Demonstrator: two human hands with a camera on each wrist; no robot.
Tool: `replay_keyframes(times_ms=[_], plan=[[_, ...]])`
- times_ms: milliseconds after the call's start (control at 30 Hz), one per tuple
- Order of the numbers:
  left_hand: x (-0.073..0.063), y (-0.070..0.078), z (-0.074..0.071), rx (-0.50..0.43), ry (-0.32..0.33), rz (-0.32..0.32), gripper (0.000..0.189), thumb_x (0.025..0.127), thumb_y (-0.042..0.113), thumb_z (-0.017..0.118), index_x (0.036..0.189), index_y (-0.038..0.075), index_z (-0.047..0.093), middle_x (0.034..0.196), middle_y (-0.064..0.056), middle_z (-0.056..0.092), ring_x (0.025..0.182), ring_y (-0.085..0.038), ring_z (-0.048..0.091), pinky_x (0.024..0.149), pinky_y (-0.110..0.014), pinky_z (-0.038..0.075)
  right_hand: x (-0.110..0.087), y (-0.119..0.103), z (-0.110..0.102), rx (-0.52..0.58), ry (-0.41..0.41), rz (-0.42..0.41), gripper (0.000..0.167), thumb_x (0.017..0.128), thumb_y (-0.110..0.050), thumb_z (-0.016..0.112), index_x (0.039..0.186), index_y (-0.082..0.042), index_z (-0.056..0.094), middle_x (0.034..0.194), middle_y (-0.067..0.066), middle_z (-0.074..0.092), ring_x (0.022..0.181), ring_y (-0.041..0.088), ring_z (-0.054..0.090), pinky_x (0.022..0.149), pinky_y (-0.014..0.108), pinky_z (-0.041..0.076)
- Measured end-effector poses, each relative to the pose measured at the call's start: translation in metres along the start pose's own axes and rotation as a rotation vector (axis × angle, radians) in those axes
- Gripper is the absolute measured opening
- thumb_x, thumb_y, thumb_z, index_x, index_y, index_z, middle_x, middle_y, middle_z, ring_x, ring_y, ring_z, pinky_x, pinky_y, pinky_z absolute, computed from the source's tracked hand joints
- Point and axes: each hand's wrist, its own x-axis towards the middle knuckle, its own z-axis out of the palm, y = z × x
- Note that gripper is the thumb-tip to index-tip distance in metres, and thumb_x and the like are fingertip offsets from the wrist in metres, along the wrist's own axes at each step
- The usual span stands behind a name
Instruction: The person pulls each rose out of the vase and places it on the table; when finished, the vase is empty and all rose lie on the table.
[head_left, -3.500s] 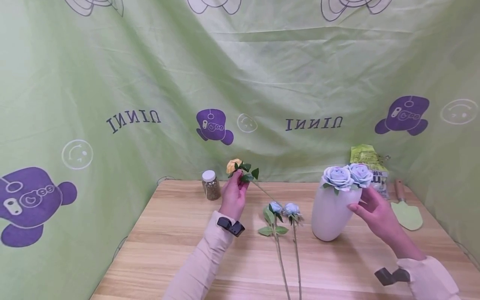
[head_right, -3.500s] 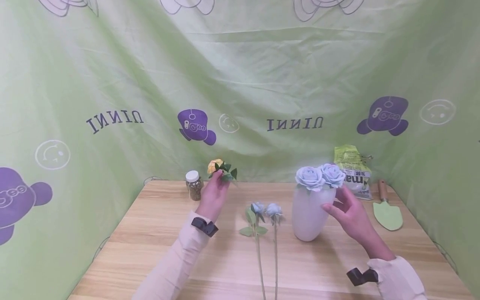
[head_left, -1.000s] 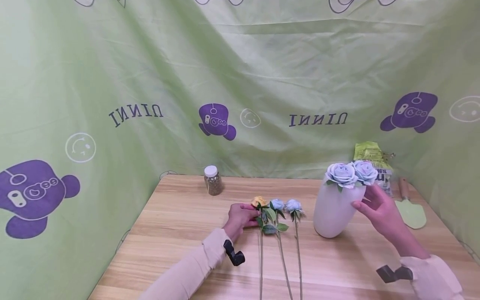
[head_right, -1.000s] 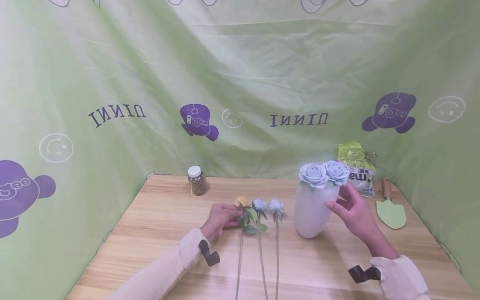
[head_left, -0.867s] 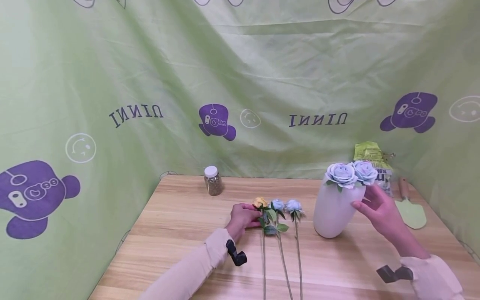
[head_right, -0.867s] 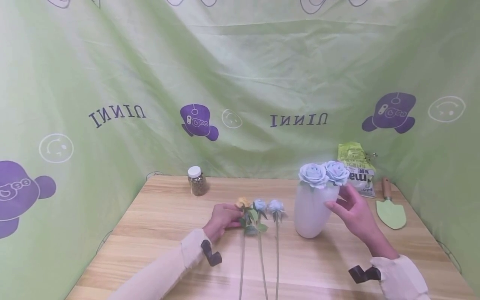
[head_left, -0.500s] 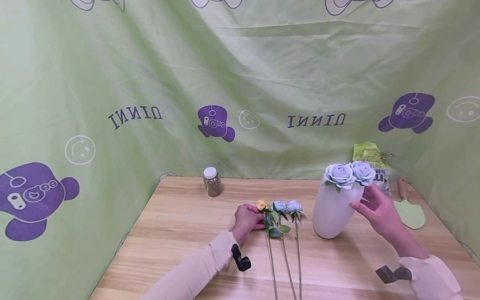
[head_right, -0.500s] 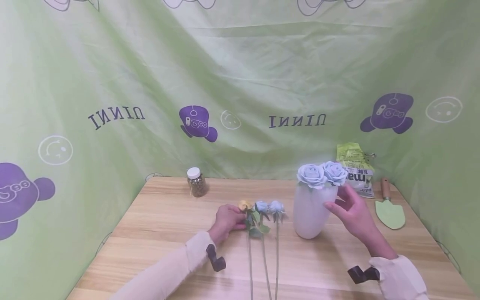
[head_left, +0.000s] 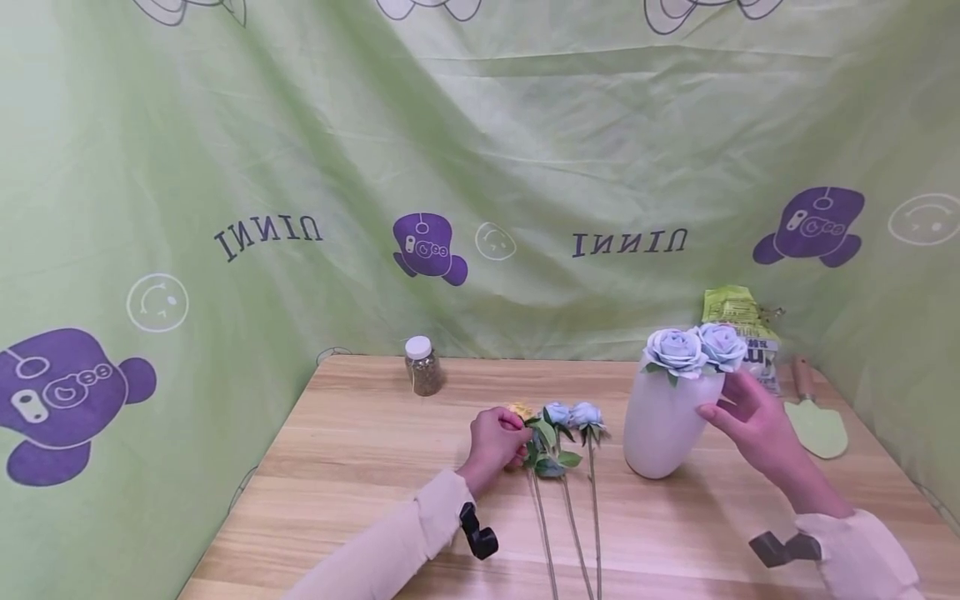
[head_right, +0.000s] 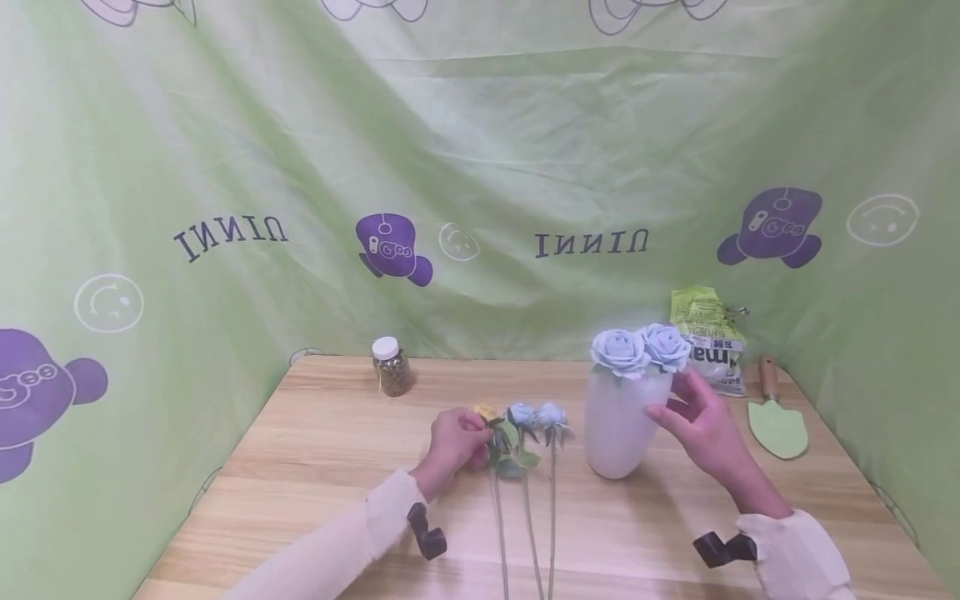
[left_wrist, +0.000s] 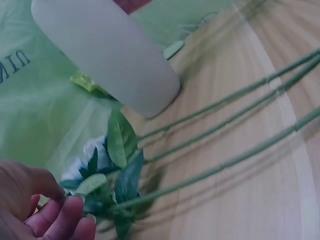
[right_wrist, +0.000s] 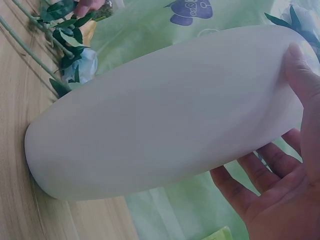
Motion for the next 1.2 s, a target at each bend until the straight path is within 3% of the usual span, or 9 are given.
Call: replay_keyframes(times_ms=[233,400,633,700,867,1033,1200], plan=[[-0.008,0.032,0.004,-0.005,-0.045,0.066,0.012,0.078,-0.001,0.074,0.082,0.006,0.065,0.067,-0.002,0.066,0.048,-0.011,0.062,0.043,-0.026,0.054,0.000,-0.001,0.000,-0.003,0.002,0.007,0.076,0.092,0.002,0.066,0.157,-0.008,0.028,0.136,-0.027,0.047,0.114,-0.022,0.046,0.087,0.002,0.049],[-0.008,0.056,0.015,-0.064,-0.099,0.106,0.012,0.081,0.001,0.076,0.086,0.004,0.066,0.073,-0.003,0.067,0.052,-0.010,0.063,0.046,-0.023,0.055,-0.001,-0.002,-0.002,-0.026,-0.001,0.027,0.075,0.093,0.000,0.066,0.157,-0.007,0.028,0.144,-0.013,0.049,0.113,-0.023,0.046,0.086,0.002,0.049],[-0.012,0.086,0.033,-0.096,-0.219,0.254,0.016,0.083,0.006,0.077,0.095,-0.001,0.069,0.080,-0.006,0.070,0.061,-0.006,0.063,0.051,-0.024,0.058,-0.001,-0.001,-0.001,-0.007,-0.003,0.026,0.073,0.093,0.000,0.066,0.155,-0.005,0.029,0.135,-0.025,0.048,0.111,-0.022,0.048,0.084,0.004,0.052],[-0.015,0.096,0.037,-0.089,-0.247,0.307,0.015,0.084,0.008,0.077,0.095,0.001,0.070,0.082,-0.005,0.071,0.065,-0.004,0.063,0.054,-0.023,0.058,-0.001,-0.002,-0.001,-0.015,-0.002,0.025,0.073,0.093,0.000,0.066,0.155,-0.004,0.029,0.137,-0.020,0.050,0.111,-0.022,0.048,0.085,0.004,0.051],[-0.020,0.119,0.046,0.007,-0.284,0.509,0.015,0.085,0.014,0.079,0.097,0.008,0.072,0.092,-0.003,0.072,0.076,0.000,0.064,0.066,-0.018,0.059,0.000,-0.002,0.000,-0.034,-0.004,0.034,0.074,0.094,-0.001,0.066,0.156,-0.005,0.028,0.146,-0.001,0.050,0.112,-0.023,0.046,0.086,0.003,0.050],[-0.022,0.139,0.055,0.146,-0.274,0.662,0.034,0.083,0.021,0.083,0.114,0.013,0.071,0.110,0.001,0.072,0.100,-0.005,0.064,0.081,-0.016,0.057,0.000,-0.002,0.000,-0.011,-0.004,0.022,0.074,0.093,0.000,0.066,0.156,-0.006,0.028,0.138,-0.021,0.049,0.112,-0.023,0.047,0.085,0.004,0.051],[-0.027,0.151,0.064,0.326,-0.231,0.741,0.054,0.079,0.030,0.086,0.128,0.017,0.066,0.128,0.006,0.068,0.129,-0.010,0.053,0.109,-0.031,0.046,-0.001,-0.003,0.000,0.000,-0.004,0.009,0.075,0.093,0.001,0.065,0.157,-0.009,0.027,0.135,-0.028,0.047,0.112,-0.023,0.048,0.085,0.004,0.051]])
